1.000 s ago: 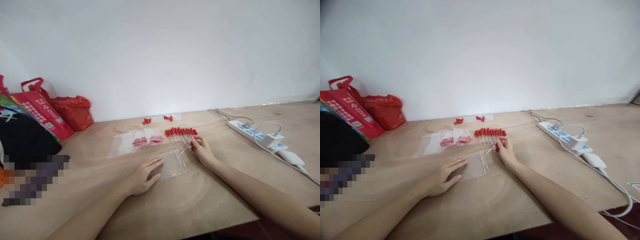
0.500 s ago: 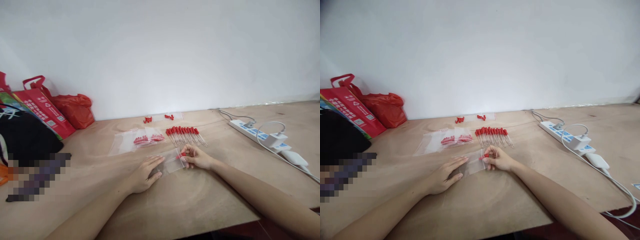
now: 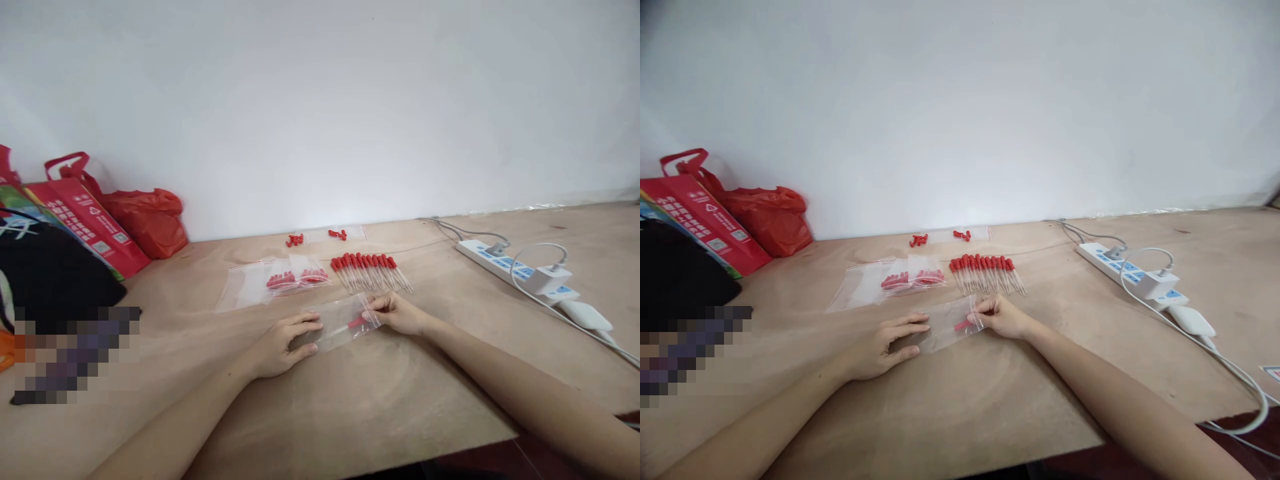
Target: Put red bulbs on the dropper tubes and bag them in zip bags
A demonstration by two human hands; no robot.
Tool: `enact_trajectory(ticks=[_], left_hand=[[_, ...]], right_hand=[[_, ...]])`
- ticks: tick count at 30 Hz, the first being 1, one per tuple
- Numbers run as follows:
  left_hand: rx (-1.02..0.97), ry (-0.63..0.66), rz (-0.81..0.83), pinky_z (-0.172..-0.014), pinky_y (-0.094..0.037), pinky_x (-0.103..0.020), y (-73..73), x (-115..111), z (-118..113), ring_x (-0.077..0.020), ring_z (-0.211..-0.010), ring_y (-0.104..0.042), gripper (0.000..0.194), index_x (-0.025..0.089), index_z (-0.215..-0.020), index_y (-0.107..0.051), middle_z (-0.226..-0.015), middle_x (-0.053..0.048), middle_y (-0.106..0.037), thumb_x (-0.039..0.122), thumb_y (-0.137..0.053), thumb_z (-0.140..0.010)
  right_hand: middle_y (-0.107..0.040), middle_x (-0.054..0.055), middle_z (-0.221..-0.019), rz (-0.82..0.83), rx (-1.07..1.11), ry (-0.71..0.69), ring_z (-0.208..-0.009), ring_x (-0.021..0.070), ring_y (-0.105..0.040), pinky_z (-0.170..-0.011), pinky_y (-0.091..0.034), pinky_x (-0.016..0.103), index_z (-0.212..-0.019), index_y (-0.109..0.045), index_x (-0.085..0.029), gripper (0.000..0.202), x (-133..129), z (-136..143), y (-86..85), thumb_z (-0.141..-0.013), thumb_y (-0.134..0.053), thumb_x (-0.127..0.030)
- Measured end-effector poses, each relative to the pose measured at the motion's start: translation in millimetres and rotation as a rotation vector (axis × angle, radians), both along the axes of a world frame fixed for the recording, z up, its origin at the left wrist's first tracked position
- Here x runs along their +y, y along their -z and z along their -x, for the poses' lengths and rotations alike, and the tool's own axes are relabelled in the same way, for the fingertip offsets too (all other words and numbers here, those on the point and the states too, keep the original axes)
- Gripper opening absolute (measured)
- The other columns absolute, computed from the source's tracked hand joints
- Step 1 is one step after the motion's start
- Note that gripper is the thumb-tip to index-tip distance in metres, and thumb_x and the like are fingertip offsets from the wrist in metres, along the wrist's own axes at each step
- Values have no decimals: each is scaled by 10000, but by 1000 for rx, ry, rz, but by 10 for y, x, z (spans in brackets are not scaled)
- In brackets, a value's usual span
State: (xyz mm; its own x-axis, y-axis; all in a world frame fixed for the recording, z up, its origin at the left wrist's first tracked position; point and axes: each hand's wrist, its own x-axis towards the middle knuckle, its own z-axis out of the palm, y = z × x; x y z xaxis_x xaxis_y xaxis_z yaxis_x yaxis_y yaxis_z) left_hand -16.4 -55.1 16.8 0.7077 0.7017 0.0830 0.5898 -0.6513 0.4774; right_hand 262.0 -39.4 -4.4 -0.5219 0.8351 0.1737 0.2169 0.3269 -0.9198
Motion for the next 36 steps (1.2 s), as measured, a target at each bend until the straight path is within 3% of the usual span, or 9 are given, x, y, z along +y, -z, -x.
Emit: enact_trajectory(ticks=[3,10,14,16,18,21,25,30,36], left_hand=[[-5,-2,-4,-977,-344,-399,0,-13,-21,-225,-1167,-421,357,248,-1146,-538,-1277,-51,-458,364,-483,-813],[20,-15,-17,-981,-343,-393,6,-45,-21,-222,-1174,-415,366,247,-1173,-518,-1290,-51,-444,347,-464,-824],[37,-9,-9,-984,-340,-391,8,-42,-13,-219,-1186,-401,376,248,-1187,-503,-1304,-50,-428,353,-454,-829],[37,-6,-4,-985,-340,-391,5,-40,-13,-220,-1188,-399,378,244,-1189,-502,-1308,-53,-422,354,-450,-831],[36,-5,-4,-987,-338,-395,2,-38,-12,-223,-1191,-396,376,248,-1188,-502,-1311,-52,-419,356,-448,-832],[43,-4,0,-989,-332,-405,-1,-41,-10,-224,-1196,-390,376,264,-1194,-492,-1317,-43,-413,367,-444,-836],[55,0,2,-991,-330,-399,1,-50,-5,-215,-1201,-384,382,261,-1202,-483,-1321,-43,-407,376,-435,-841],[63,-2,-5,-996,-324,-399,14,-40,6,-210,-1207,-376,388,273,-1211,-471,-1325,-37,-402,384,-434,-841],[64,5,-10,-998,-323,-396,13,-31,2,-209,-1206,-377,381,267,-1203,-481,-1321,-39,-407,377,-436,-841]], right_hand=[[-564,24,-731,-43,-42,-12,-662,105,-482,-598,-386,222,-735,-707,-171,265,-11,24,23,-692,-614,-416],[-598,13,-649,95,16,81,-557,91,-485,-560,-388,227,-732,-665,-140,304,58,-70,42,-695,-586,-431],[-580,3,-604,-39,-33,531,-508,91,-477,-511,-379,216,-702,-622,-137,249,397,-353,32,-692,-576,-381],[-593,18,-624,-122,-165,756,-537,108,-505,-529,-388,221,-723,-626,-136,213,623,-499,32,-706,-552,-335],[-613,32,-672,-194,-336,863,-611,130,-544,-596,-405,232,-775,-649,-146,203,831,-599,33,-711,-541,-306],[-625,61,-766,-222,-402,886,-758,163,-567,-730,-399,256,-835,-670,-156,210,1056,-640,37,-701,-554,-270],[-627,71,-766,-202,-388,875,-903,192,-545,-813,-368,256,-703,-681,-176,114,1196,-599,51,-662,-587,-225],[-615,43,-670,-119,-281,902,-724,178,-566,-713,-401,275,-608,-621,-171,78,1212,-607,38,-629,-608,-245],[-596,7,-661,-84,-17,855,-511,77,-481,-536,-400,216,-690,-499,-176,186,1084,-652,-160,-741,-480,-354]])
